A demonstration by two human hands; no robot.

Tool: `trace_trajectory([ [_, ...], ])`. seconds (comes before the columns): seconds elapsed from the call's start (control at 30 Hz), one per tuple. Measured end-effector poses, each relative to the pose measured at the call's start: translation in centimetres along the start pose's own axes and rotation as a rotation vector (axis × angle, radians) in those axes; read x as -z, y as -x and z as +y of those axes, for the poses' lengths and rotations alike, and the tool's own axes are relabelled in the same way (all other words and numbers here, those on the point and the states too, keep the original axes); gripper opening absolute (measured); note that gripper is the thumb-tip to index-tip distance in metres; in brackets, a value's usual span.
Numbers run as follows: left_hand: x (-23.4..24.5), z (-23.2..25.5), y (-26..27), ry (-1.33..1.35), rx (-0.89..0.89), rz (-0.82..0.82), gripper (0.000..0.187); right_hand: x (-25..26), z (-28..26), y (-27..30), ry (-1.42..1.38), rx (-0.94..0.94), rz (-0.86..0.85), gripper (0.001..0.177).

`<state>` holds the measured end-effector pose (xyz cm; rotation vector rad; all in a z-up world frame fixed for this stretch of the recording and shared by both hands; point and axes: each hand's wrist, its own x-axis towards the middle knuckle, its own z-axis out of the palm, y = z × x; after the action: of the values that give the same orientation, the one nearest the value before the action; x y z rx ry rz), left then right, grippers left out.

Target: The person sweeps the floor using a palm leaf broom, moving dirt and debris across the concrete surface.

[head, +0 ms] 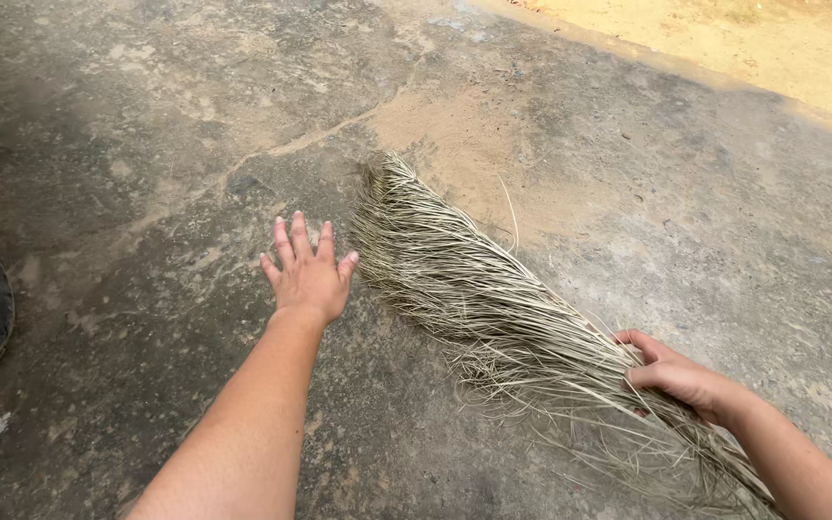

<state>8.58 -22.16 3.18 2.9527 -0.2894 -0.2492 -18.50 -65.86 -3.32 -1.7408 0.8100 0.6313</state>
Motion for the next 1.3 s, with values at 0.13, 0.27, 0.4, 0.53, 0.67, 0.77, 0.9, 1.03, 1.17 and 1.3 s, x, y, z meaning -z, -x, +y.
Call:
trace_trajectory([
  [0.13,1.0,0.9,-0.2,-0.161,-0.185,-0.057,0.072,-3.2,-2.4,-1.2,-0.011,-0.165,-0.115,0.068],
  [0.27,3.1,0.6,-0.7,-0.246,-0.561,0.268,0.064,-7.1,-4.2,0.1,0.688,0.628,0.352,0.062],
  [0.4,5.2,-0.6,-0.8,-0.114,-0.55,0.684,0.059,-9.6,-3.5,6.7,1.234,0.388,0.333,0.084],
  [0.53,5.2,-2.1,-1.0,0.056,-0.309,0.642,0.057,-8.0,1.9,6.7,1.411,0.352,0.065,0.081],
  [0.67,2.8,-4.9,0.0,-0.037,-0.135,0.426,0.057,-2.6,5.3,5.3,1.434,0.153,0.266,0.041],
  [0.77,1.4,-5.3,0.0,-0.113,-0.039,0.258,0.059,-0.8,0.3,5.5,1.197,-0.225,0.446,0.043],
  [0.9,0.8,-5.0,-0.2,-0.118,-0.048,0.27,0.064,-3.0,-6.7,6.0,1.071,-0.181,0.589,0.052],
  [1.03,1.2,-2.8,-1.4,0.023,-0.164,0.48,0.067,-6.3,-4.5,6.0,1.32,0.134,0.389,0.048],
  [1.17,0.9,-0.9,-0.7,0.026,-0.237,0.458,0.067,-7.4,-1.2,3.5,1.517,0.35,0.215,0.044],
  [1.3,0.1,-1.2,0.3,-0.02,-0.252,0.394,0.066,-4.2,-5.0,2.3,1.271,-0.028,0.457,0.047],
])
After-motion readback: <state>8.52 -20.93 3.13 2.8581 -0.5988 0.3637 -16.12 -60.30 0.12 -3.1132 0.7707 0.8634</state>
